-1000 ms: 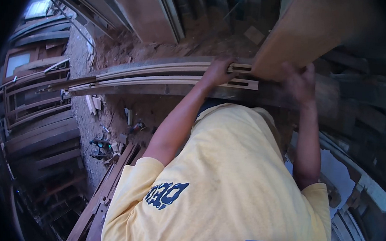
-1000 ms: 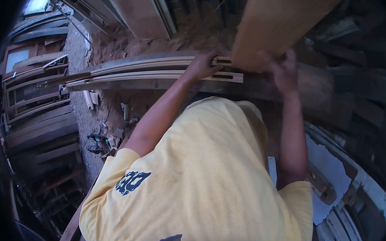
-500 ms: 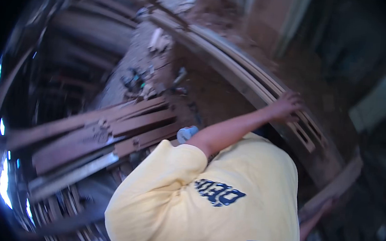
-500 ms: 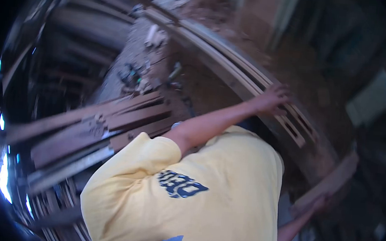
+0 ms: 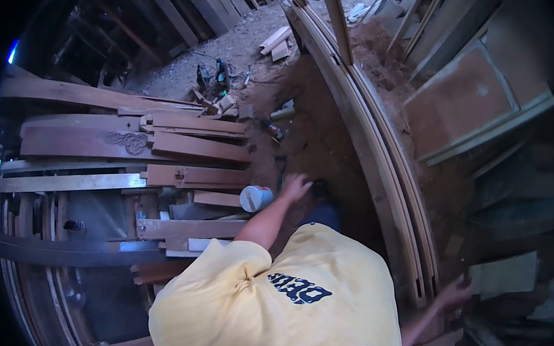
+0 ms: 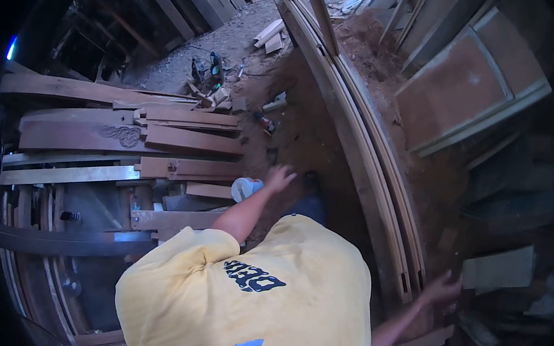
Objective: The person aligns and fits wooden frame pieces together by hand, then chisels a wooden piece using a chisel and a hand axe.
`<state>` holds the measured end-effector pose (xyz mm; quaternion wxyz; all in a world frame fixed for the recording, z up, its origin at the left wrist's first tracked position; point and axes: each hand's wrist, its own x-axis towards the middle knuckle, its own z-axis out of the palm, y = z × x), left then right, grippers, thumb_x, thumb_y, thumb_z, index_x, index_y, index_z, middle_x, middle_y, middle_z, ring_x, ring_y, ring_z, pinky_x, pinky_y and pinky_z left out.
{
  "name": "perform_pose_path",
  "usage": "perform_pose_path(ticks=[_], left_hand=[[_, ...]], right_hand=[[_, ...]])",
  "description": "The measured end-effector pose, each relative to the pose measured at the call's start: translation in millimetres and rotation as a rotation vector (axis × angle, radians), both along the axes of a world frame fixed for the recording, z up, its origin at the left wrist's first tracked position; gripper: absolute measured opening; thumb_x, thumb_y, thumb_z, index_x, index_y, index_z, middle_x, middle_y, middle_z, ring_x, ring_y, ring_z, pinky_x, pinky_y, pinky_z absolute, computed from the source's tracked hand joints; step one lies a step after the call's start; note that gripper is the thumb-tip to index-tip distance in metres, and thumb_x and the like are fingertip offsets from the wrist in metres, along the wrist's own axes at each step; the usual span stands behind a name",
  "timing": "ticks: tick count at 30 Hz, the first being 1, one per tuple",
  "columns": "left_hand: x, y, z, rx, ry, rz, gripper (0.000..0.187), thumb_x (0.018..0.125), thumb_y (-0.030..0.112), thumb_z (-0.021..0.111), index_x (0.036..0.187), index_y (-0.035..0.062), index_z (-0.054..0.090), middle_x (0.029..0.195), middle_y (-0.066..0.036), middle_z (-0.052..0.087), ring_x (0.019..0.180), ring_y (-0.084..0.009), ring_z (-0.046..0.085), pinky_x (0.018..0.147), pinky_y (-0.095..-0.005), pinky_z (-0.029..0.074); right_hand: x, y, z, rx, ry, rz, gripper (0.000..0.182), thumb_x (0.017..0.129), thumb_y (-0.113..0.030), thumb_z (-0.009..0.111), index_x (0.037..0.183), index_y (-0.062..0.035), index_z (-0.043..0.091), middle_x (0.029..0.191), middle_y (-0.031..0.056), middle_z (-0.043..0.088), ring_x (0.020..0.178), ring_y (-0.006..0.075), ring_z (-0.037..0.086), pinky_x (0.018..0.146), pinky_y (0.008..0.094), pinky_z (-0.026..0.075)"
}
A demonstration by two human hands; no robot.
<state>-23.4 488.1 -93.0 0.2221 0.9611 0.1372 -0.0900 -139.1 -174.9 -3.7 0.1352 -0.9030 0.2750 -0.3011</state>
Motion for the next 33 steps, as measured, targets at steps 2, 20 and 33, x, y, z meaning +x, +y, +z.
perform_pose_path(ticks=[2, 20, 33], left_hand=[[-36.3, 75.9, -38.5, -0.036, 0.422, 0.079, 0.056, 0.097, 0.049, 0.062, 0.135, 0.0074, 0.065, 0.135, -0.022, 0.064, 0.128, -0.0401, 0.058, 0.109, -0.048, 0.046], [-48.6, 277.3, -96.6, -0.635, 0.207, 0.678, 0.044, 0.1, 0.041, 0.064, 0.122, 0.0033, 0.069, 0.105, -0.014, 0.074, 0.098, -0.0244, 0.069, 0.089, -0.0372, 0.052], [57.1, 317.7, -66.6, -0.625, 0.481, 0.367, 0.034, 0.102, 0.03, 0.063, 0.125, 0.0045, 0.068, 0.118, -0.013, 0.071, 0.11, -0.0219, 0.065, 0.099, -0.0366, 0.048]], right_hand=[[107.9, 97.8, 55.2, 0.255, -0.049, 0.17, 0.044, 0.098, -0.018, 0.073, 0.137, -0.0015, 0.06, 0.132, 0.0191, 0.06, 0.114, 0.0293, 0.062, 0.1, 0.0403, 0.051], [633.5, 594.7, 234.2, 0.279, -0.142, 0.745, 0.084, 0.075, -0.06, 0.085, 0.13, -0.001, 0.062, 0.117, 0.0219, 0.072, 0.111, 0.038, 0.069, 0.099, 0.0475, 0.054], [739.8, 518.8, 356.7, 0.42, -0.329, 0.66, 0.064, 0.085, -0.031, 0.08, 0.138, -0.0056, 0.056, 0.115, 0.0163, 0.075, 0.104, 0.0296, 0.073, 0.089, 0.0403, 0.056]])
